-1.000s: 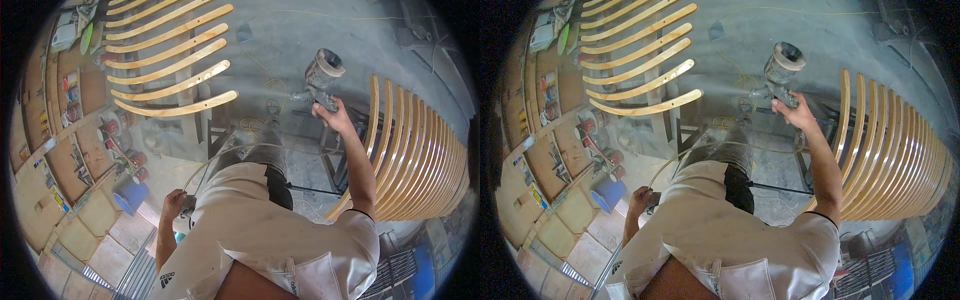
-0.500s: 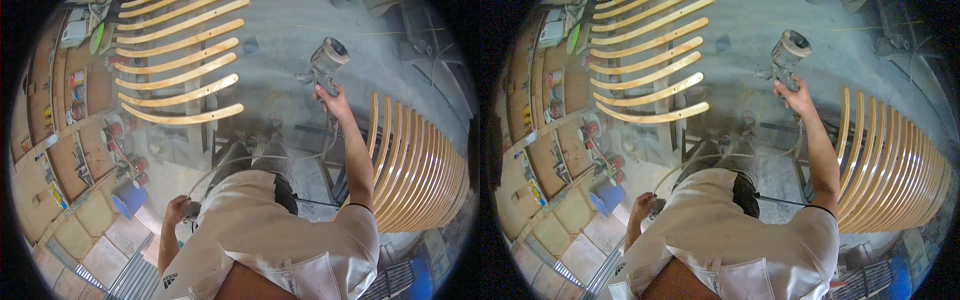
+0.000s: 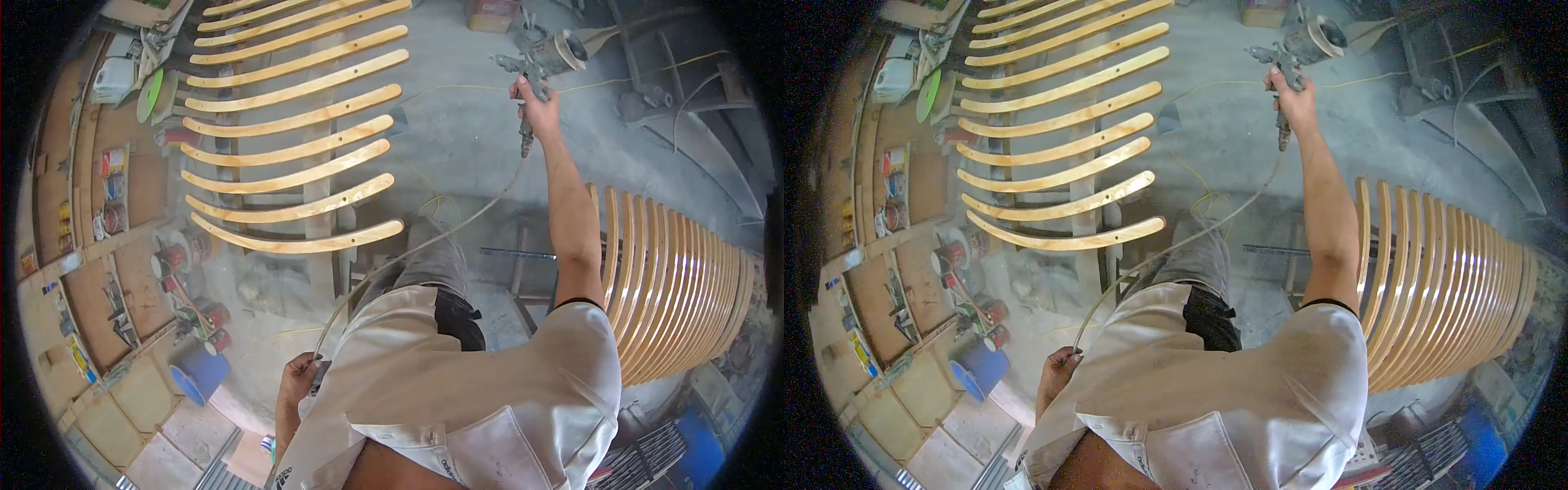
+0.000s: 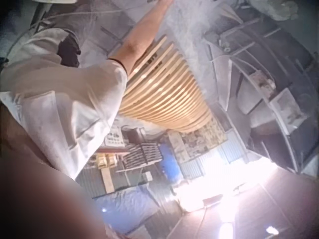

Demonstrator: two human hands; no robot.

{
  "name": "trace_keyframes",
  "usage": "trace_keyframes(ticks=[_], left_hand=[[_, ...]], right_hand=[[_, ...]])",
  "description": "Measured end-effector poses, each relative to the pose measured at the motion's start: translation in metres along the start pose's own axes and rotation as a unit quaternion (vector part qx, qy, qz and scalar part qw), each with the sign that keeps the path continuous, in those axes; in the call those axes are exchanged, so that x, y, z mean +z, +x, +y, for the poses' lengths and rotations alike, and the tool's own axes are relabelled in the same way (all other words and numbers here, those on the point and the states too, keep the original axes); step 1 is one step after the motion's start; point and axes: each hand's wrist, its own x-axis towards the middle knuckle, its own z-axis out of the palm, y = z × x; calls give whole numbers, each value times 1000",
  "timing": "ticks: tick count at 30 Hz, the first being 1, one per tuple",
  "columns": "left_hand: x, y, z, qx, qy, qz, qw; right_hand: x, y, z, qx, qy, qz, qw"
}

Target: Spray painting curved wooden furniture slats in a workshop environment.

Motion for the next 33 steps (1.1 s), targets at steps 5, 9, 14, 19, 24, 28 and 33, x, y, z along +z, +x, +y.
trace_keyframes(ticks=[5,9,14,19,24,28,33], left_hand=[[7,1,28,-21,-103,-30,994],[22,4,36,-74,-237,-55,967],[45,32,57,-47,-364,-87,926],[98,50,123,-76,-411,-33,908],[157,59,191,-117,-446,21,887],[173,76,210,-85,-357,49,929],[201,99,348,-89,-288,103,948]], right_hand=[[-20,-16,-11,95,-65,-41,993],[-33,-34,-37,125,-51,-120,984],[-31,5,-27,198,-77,-157,964],[-31,99,-11,228,-99,-180,952],[-36,238,-6,153,-60,-165,972],[-34,333,-22,80,-23,-170,982],[-39,399,-40,43,7,-120,992]])
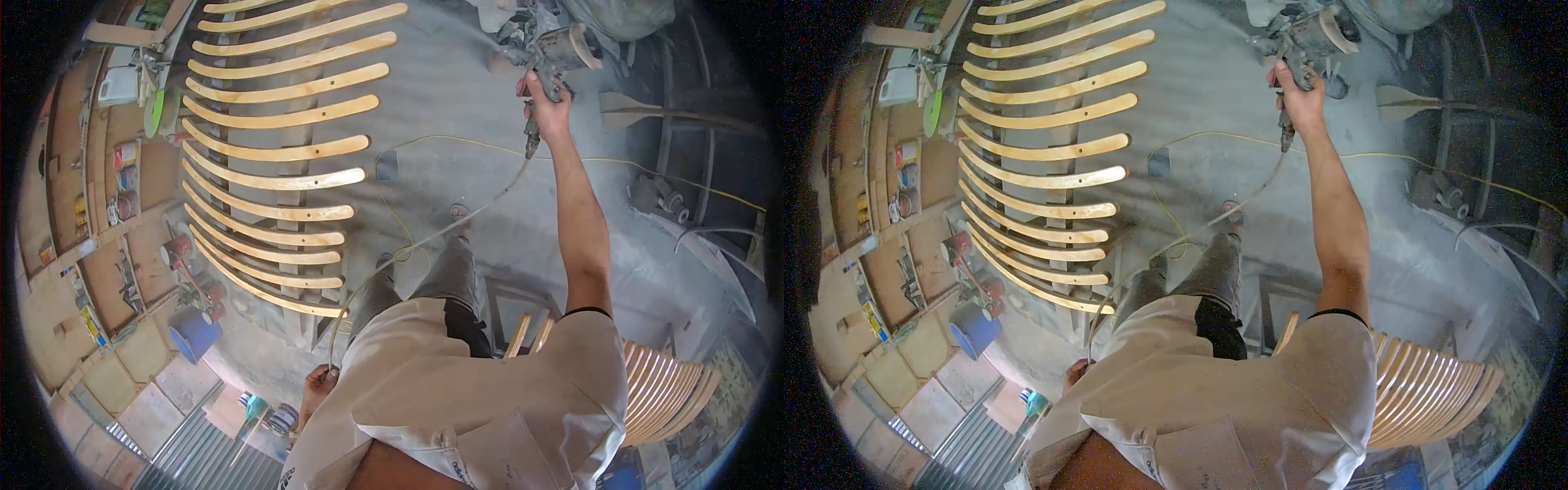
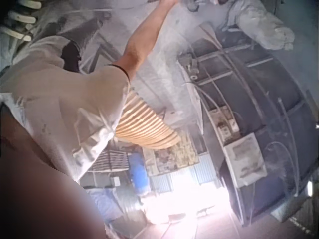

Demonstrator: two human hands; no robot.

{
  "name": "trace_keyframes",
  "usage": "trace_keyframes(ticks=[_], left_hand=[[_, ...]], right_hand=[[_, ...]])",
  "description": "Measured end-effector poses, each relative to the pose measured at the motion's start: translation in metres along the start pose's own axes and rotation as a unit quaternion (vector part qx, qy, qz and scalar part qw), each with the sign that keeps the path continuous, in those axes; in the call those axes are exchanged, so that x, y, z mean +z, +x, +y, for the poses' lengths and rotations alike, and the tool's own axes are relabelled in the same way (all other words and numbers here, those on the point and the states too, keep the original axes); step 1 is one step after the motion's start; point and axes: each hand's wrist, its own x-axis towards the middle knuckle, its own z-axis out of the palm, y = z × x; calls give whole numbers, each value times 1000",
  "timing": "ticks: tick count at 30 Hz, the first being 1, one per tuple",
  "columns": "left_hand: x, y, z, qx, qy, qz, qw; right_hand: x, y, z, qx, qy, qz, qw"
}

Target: Spray painting curved wooden furniture slats in a workshop environment.

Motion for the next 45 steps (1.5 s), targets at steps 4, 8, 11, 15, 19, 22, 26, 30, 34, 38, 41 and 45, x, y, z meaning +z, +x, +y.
trace_keyframes(ticks=[4,8,11,15,19,22,26,30,34,38,41,45], left_hand=[[17,20,-20,-46,-34,16,998],[55,32,2,-11,-42,-21,999],[82,44,11,14,-31,28,999],[109,80,8,93,-7,40,995],[125,128,24,7,-125,-60,990],[157,149,55,3,-88,-33,996],[188,158,92,35,46,13,998],[219,163,124,47,-5,12,999],[248,168,152,54,82,4,995],[298,171,162,12,-69,43,997],[346,174,192,-22,-115,81,990],[399,181,198,51,42,114,991]], right_hand=[[-7,9,-9,-3,26,7,1000],[-31,-12,17,29,-4,-78,997],[-43,-37,32,104,-26,-139,984],[-52,-38,23,124,-36,-231,964],[-59,24,14,145,-76,-205,965],[-68,110,18,128,-81,-144,978],[-77,201,-27,67,-88,-134,985],[-72,277,-57,-4,-33,-72,997],[-79,346,-80,-54,-46,-97,993],[-73,405,-110,-69,-13,-93,993],[-78,464,-123,-107,-33,-100,989],[-78,531,-155,-106,-28,-106,988]])
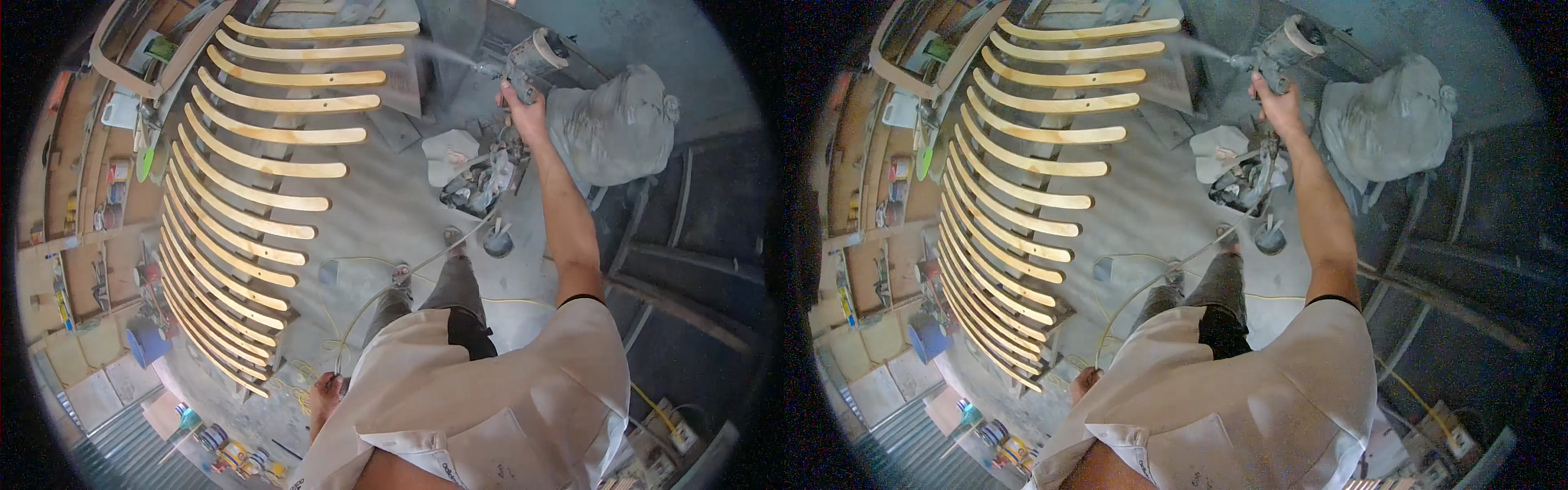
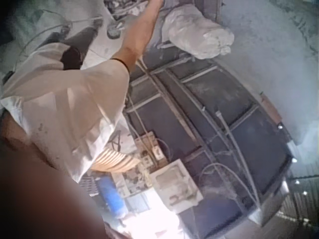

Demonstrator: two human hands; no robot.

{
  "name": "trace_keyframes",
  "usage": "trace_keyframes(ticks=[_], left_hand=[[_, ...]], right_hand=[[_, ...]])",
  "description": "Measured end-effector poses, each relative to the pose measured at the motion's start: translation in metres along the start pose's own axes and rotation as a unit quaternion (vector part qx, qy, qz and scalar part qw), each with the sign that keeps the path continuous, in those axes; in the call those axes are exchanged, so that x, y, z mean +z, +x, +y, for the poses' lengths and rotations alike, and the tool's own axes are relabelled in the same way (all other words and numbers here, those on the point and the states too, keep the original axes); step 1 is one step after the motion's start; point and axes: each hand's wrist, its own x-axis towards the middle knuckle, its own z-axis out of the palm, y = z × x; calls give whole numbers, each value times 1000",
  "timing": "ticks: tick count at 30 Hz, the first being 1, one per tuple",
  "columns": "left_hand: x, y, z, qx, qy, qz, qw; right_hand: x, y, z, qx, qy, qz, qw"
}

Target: Spray painting curved wooden furniture slats in a workshop environment.

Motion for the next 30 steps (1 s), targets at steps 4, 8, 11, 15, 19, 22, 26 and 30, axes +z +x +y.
trace_keyframes(ticks=[4,8,11,15,19,22,26,30], left_hand=[[46,-10,45,-8,67,15,998],[80,-18,59,-26,41,35,998],[100,-20,59,-56,-13,49,997],[108,-15,47,-80,-40,54,995],[112,-10,60,-79,-8,-1,997],[114,-9,65,-44,-8,38,998],[119,-3,15,-47,-14,33,998],[118,18,-19,-52,-212,-24,976]], right_hand=[[-14,41,-12,7,-20,22,1000],[-27,46,-6,12,5,-7,1000],[-45,11,15,28,-1,-51,998],[-52,-49,32,61,-3,-166,984],[-58,-94,45,150,-48,-254,954],[-55,-102,15,168,-28,-254,952],[-68,-86,0,156,-65,-160,973],[-80,-81,-36,63,-33,-58,996]])
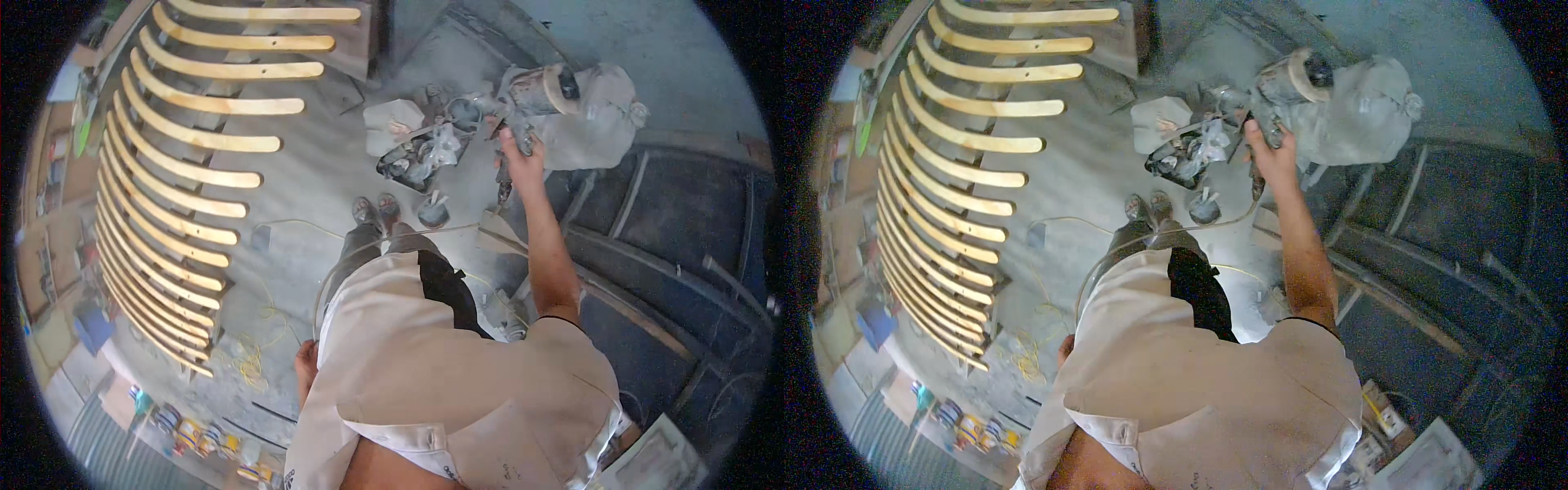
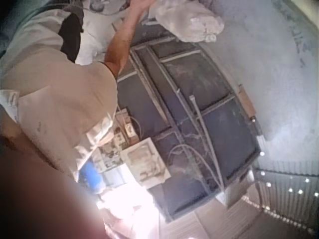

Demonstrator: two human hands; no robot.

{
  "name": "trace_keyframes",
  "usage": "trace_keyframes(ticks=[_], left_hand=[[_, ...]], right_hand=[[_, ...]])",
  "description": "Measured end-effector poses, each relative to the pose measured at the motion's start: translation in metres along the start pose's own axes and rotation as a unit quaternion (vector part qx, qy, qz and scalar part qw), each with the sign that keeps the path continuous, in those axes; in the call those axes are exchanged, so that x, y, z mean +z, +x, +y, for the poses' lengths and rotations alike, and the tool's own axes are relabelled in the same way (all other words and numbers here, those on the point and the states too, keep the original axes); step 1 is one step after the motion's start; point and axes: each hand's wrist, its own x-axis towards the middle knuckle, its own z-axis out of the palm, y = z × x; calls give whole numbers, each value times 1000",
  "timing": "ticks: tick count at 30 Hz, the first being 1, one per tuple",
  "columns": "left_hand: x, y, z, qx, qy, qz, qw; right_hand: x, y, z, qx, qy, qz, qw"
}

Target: Spray painting curved wooden furniture slats in a workshop environment.

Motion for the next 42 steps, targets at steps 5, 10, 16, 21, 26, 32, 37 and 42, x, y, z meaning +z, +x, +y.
trace_keyframes(ticks=[5,10,16,21,26,32,37,42], left_hand=[[-6,33,27,11,-56,-91,994],[-9,51,69,5,53,-64,997],[-26,75,69,66,113,-54,990],[-28,88,86,17,117,-72,990],[-54,130,100,47,284,-142,947],[-49,140,152,44,344,-161,924],[-56,138,156,20,310,-179,934],[-70,149,109,9,273,-199,941]], right_hand=[[-19,-27,-9,-8,32,157,987],[-18,-48,-16,-3,-11,175,984],[0,-60,-6,-33,19,183,982],[0,-67,-1,-11,10,193,981],[2,-81,6,11,25,214,976],[2,-88,30,-4,19,248,968],[0,-84,28,34,30,266,963],[-5,-79,23,-10,0,291,957]])
